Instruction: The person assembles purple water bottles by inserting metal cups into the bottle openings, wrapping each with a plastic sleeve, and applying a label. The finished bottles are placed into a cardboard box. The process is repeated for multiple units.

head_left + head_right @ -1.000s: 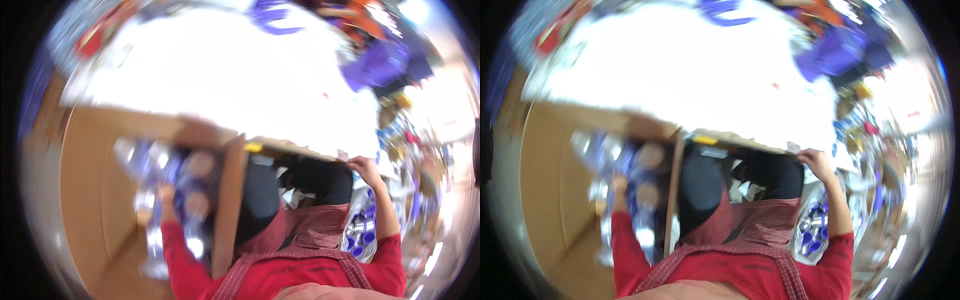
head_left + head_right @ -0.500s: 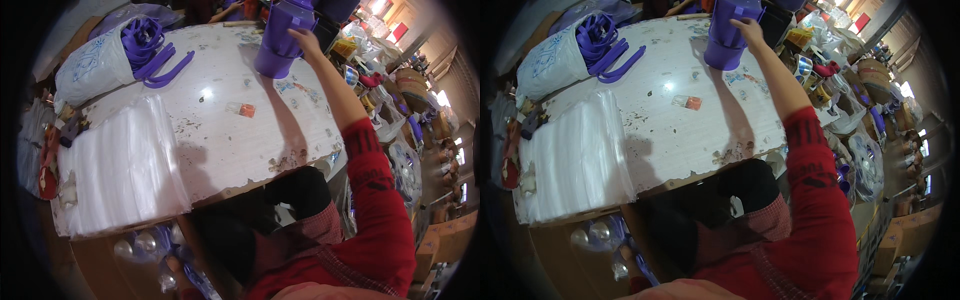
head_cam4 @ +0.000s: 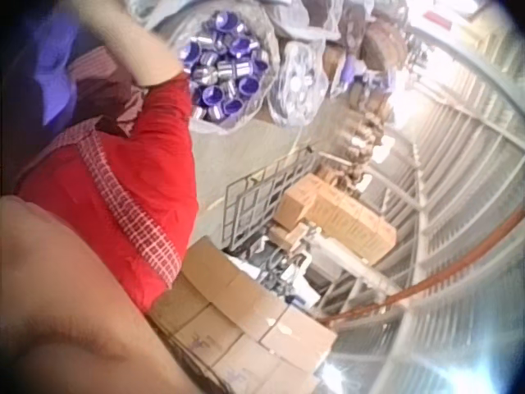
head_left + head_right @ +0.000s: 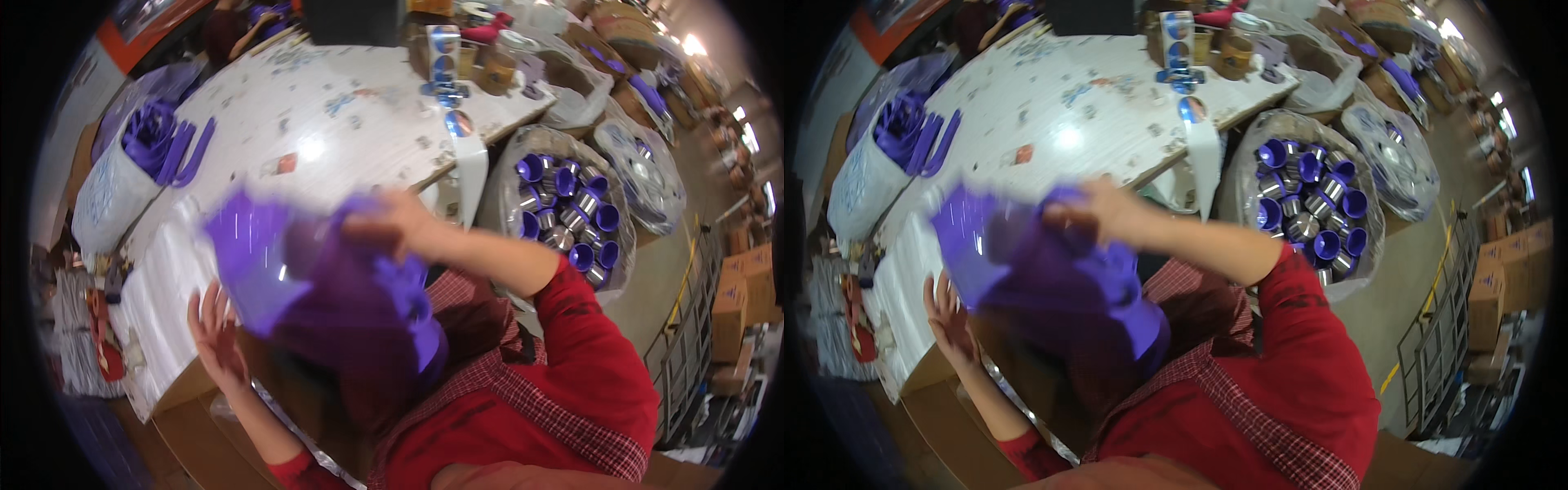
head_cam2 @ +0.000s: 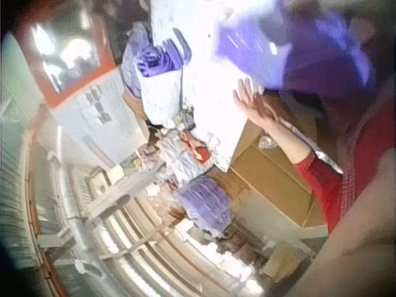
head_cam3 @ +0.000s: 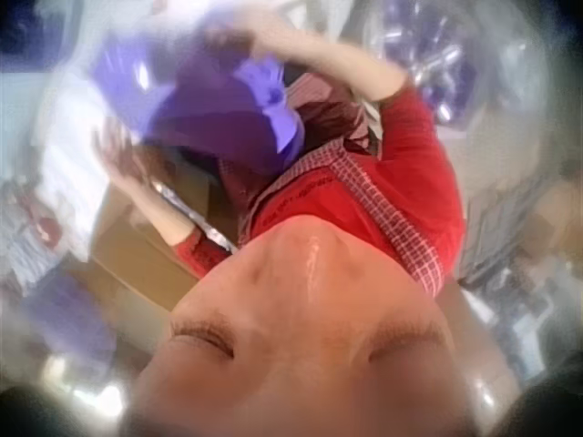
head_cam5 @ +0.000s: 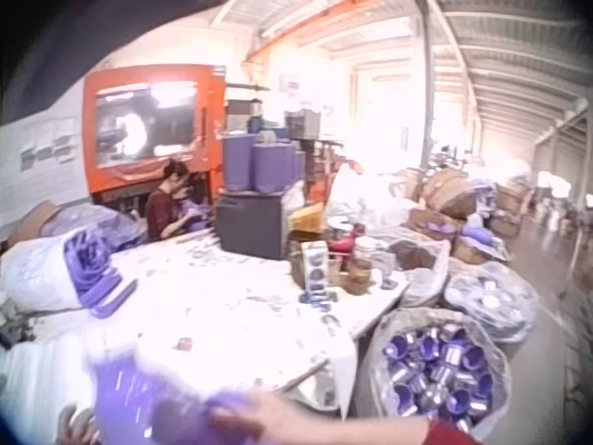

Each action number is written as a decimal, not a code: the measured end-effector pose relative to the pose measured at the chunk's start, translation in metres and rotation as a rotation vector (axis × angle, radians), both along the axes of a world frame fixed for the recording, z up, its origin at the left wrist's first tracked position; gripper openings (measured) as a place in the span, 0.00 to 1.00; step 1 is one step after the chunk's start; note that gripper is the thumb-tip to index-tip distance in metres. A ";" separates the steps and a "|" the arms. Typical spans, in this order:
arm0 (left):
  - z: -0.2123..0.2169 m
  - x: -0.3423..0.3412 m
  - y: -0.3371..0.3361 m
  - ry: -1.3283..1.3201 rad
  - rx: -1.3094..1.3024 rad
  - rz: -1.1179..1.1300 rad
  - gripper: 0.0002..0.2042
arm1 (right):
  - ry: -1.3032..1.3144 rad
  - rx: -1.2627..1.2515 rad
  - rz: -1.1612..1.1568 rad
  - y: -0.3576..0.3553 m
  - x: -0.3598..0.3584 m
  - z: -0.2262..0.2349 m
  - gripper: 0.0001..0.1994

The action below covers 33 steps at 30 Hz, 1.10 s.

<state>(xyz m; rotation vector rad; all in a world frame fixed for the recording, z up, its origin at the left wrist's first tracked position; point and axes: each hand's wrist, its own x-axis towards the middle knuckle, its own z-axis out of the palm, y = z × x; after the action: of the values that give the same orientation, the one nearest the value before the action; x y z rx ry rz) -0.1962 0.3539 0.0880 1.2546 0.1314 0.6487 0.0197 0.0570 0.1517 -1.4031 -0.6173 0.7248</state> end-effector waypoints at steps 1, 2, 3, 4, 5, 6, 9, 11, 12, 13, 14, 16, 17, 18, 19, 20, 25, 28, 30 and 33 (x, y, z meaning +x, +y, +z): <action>0.007 0.030 -0.019 -0.013 -0.160 -0.169 0.35 | 0.054 -0.038 0.114 -0.005 -0.019 -0.013 0.14; 0.011 0.056 -0.034 0.066 -0.034 -0.259 0.33 | 0.108 -0.158 0.130 -0.005 -0.034 -0.026 0.17; 0.011 0.075 -0.048 0.176 -0.002 -0.303 0.32 | 0.196 -0.261 0.165 -0.017 -0.034 -0.037 0.20; 0.009 0.089 -0.059 0.238 -0.009 -0.289 0.31 | -0.111 -0.217 0.150 -0.029 -0.018 -0.045 0.21; 0.005 0.101 -0.066 0.295 -0.035 -0.265 0.30 | -0.399 -0.328 0.189 -0.048 0.015 -0.051 0.22; 0.001 0.108 -0.070 0.420 -0.075 -0.205 0.29 | -0.570 -0.241 0.070 -0.063 0.056 -0.058 0.23; -0.011 0.115 -0.065 0.410 -0.091 -0.187 0.24 | -0.863 -0.223 -0.461 -0.114 0.201 -0.088 0.24; -0.019 0.114 -0.057 0.489 -0.068 -0.123 0.22 | -0.981 -0.387 -0.481 -0.133 0.270 -0.125 0.21; -0.023 0.114 -0.053 0.518 -0.094 -0.090 0.21 | -1.016 -0.419 -0.478 -0.140 0.290 -0.145 0.21; -0.026 0.114 -0.050 0.521 -0.107 -0.106 0.21 | -1.032 -0.464 -0.488 -0.145 0.305 -0.161 0.20; -0.030 0.115 -0.049 0.551 -0.094 -0.049 0.21 | -0.994 -0.587 -0.479 -0.147 0.316 -0.175 0.20; -0.036 0.117 -0.046 0.615 -0.159 0.005 0.22 | -1.012 -0.559 -0.533 -0.147 0.324 -0.193 0.18; -0.038 0.118 -0.045 0.678 -0.210 0.083 0.22 | -1.013 -0.564 -0.591 -0.146 0.325 -0.196 0.17; -0.040 0.119 -0.044 0.694 -0.251 0.078 0.22 | -0.967 -0.582 -0.583 -0.144 0.325 -0.196 0.16; -0.041 0.120 -0.042 0.670 -0.217 0.001 0.21 | -0.996 -0.516 -0.659 -0.142 0.324 -0.194 0.14; -0.042 0.121 -0.040 0.667 -0.197 -0.001 0.21 | -0.967 -0.481 -0.650 -0.140 0.324 -0.189 0.13; -0.044 0.121 -0.036 0.720 -0.152 0.010 0.20 | -1.117 -0.669 -0.625 -0.135 0.315 -0.170 0.11; -0.048 0.121 -0.042 0.738 -0.020 0.209 0.21 | -1.171 -0.680 -0.585 -0.135 0.307 -0.170 0.05; -0.049 0.113 -0.048 0.677 0.120 0.269 0.24 | -0.895 -0.719 -0.570 -0.134 0.305 -0.172 0.04; -0.043 0.083 -0.057 0.576 -0.030 0.248 0.24 | -0.702 -0.729 -0.559 -0.130 0.304 -0.171 0.06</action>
<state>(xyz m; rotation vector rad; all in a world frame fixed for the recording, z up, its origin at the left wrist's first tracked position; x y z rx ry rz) -0.1134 0.2974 0.0446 1.3790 0.7801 0.4766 0.3237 -0.0726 -0.0197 -2.4172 -0.4533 -0.0466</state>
